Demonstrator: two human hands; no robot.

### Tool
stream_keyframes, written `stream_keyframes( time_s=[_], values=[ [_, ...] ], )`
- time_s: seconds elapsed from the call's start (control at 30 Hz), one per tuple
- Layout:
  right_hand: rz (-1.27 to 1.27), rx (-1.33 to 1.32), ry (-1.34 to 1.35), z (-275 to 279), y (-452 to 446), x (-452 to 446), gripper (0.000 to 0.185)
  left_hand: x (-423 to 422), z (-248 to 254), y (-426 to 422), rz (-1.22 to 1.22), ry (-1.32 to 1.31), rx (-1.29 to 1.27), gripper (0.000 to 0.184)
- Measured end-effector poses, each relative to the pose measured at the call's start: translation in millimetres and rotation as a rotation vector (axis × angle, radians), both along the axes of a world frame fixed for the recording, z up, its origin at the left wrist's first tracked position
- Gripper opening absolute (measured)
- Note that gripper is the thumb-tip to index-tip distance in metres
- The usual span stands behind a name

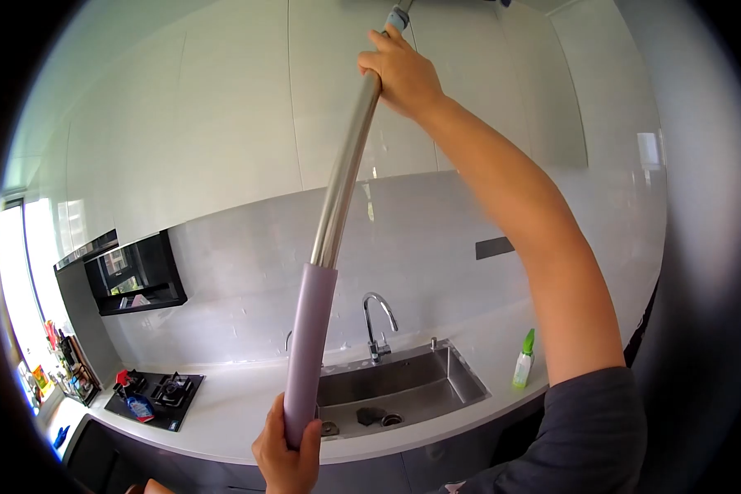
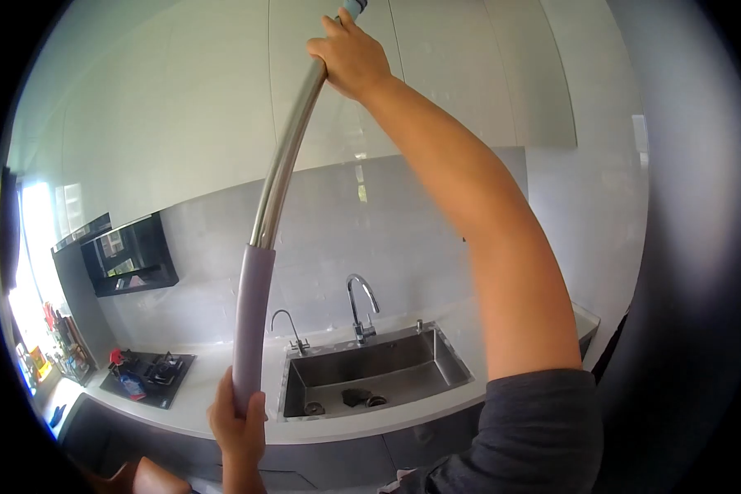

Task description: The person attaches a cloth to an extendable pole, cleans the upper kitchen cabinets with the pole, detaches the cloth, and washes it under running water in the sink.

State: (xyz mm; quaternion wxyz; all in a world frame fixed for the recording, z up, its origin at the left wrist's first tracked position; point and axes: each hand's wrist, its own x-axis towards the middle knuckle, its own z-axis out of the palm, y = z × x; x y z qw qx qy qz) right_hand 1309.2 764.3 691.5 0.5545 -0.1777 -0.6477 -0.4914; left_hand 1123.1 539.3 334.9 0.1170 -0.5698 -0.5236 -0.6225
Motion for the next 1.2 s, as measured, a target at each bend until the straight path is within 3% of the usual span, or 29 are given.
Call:
stream_keyframes(
  time_s=[0.2,0.4,0.53,0.67,0.9,1.2],
  values=[
    [0.097,0.171,0.024,-13.9,-35.3,-13.4,0.011,-19.7,-21.7,-30.7,0.037,-0.011,-0.058,0.045],
    [0.132,0.06,0.024,-27.4,-41.3,-23.9,0.016,-26.2,-27.2,-38.2,0.0,-0.012,-0.059,0.047],
    [0.215,0.175,0.033,-33.3,-25.1,-49.3,0.011,-36.7,-27.5,-46.5,0.049,0.058,-0.059,0.045],
    [0.255,-0.008,-0.051,-46.9,-16.5,-83.9,0.013,-44.8,-30.7,-55.3,0.077,0.047,-0.071,0.042],
    [0.286,-0.083,-0.101,-23.0,17.1,-138.4,0.01,-47.5,-9.9,-36.3,0.042,-0.204,-0.189,0.038],
    [0.112,-0.095,-0.116,10.8,0.8,-160.8,0.005,-80.0,9.8,-39.1,-0.087,-0.299,-0.042,0.039]
  ],
)
